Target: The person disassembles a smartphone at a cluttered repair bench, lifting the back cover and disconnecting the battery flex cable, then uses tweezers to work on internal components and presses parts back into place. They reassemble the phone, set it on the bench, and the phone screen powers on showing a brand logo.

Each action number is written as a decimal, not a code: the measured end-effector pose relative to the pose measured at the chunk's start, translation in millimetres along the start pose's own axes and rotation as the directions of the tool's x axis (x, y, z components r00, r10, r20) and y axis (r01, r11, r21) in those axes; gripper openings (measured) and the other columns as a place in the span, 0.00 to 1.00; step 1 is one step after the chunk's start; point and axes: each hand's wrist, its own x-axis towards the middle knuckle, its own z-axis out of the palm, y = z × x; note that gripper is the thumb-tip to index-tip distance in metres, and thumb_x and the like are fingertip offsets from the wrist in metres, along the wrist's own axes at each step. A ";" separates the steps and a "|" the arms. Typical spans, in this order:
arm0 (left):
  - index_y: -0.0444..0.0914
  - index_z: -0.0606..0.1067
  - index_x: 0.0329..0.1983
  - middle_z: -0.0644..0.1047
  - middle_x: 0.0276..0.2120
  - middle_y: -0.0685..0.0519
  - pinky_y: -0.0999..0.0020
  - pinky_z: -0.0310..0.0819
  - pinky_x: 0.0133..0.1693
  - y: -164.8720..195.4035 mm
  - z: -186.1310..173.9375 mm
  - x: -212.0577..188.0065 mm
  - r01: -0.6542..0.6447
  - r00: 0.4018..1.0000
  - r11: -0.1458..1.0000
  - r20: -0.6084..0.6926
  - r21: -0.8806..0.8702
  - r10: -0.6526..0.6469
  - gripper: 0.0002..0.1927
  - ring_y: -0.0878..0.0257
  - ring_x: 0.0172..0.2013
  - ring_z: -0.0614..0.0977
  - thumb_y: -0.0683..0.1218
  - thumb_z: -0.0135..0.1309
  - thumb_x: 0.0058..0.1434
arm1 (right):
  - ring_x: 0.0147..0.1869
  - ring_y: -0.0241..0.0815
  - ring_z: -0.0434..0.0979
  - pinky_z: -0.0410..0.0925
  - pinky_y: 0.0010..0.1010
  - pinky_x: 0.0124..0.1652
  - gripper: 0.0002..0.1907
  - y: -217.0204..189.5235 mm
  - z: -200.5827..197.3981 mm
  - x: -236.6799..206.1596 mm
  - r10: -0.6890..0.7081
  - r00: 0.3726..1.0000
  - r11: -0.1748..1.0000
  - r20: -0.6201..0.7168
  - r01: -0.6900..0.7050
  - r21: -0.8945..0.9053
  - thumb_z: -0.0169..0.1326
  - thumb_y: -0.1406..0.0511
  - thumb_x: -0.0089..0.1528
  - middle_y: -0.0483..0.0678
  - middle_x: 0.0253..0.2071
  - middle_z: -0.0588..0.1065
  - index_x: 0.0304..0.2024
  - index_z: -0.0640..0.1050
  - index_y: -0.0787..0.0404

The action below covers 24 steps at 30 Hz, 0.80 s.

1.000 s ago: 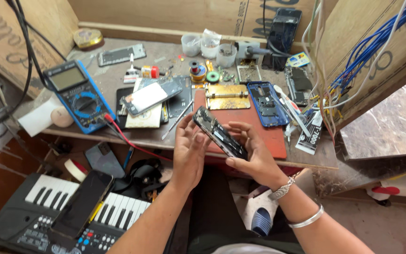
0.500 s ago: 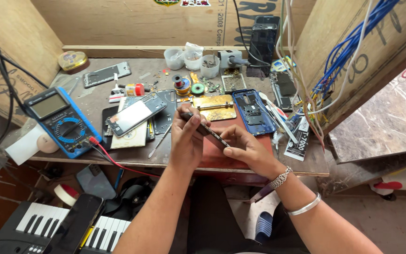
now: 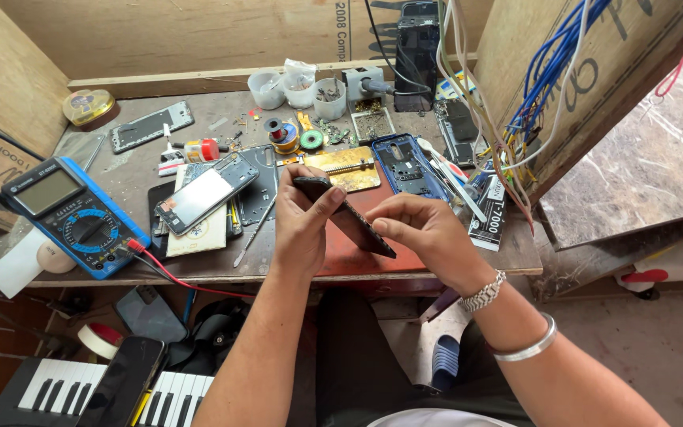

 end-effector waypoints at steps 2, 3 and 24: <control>0.39 0.65 0.46 0.71 0.39 0.56 0.72 0.72 0.45 1.4 0.5 -1.2 0.000 1.000 1.000 0.002 0.004 0.000 0.23 0.69 0.40 0.75 0.36 0.67 0.58 | 0.42 0.30 0.77 0.71 0.25 0.45 0.12 -5.2 0.2 3.2 0.017 1.000 1.000 0.019 -0.018 0.019 0.60 0.64 0.63 0.43 0.38 0.81 0.44 0.84 0.65; 0.40 0.65 0.45 0.72 0.39 0.56 0.72 0.72 0.44 1.9 0.9 -2.0 0.004 1.000 1.000 0.002 0.013 -0.004 0.23 0.69 0.40 0.75 0.36 0.67 0.57 | 0.42 0.30 0.78 0.72 0.25 0.45 0.12 -6.8 0.1 4.8 0.026 0.999 0.999 0.030 -0.027 0.028 0.60 0.64 0.62 0.42 0.38 0.82 0.44 0.84 0.65; 0.41 0.64 0.46 0.71 0.39 0.56 0.71 0.73 0.44 1.6 15.3 -6.9 0.003 1.000 0.997 0.016 0.076 -0.004 0.25 0.68 0.41 0.76 0.37 0.69 0.55 | 0.38 0.34 0.80 0.74 0.28 0.43 0.12 -6.7 -9.5 13.8 0.067 0.996 0.996 0.064 -0.071 0.060 0.63 0.63 0.60 0.46 0.35 0.82 0.40 0.84 0.67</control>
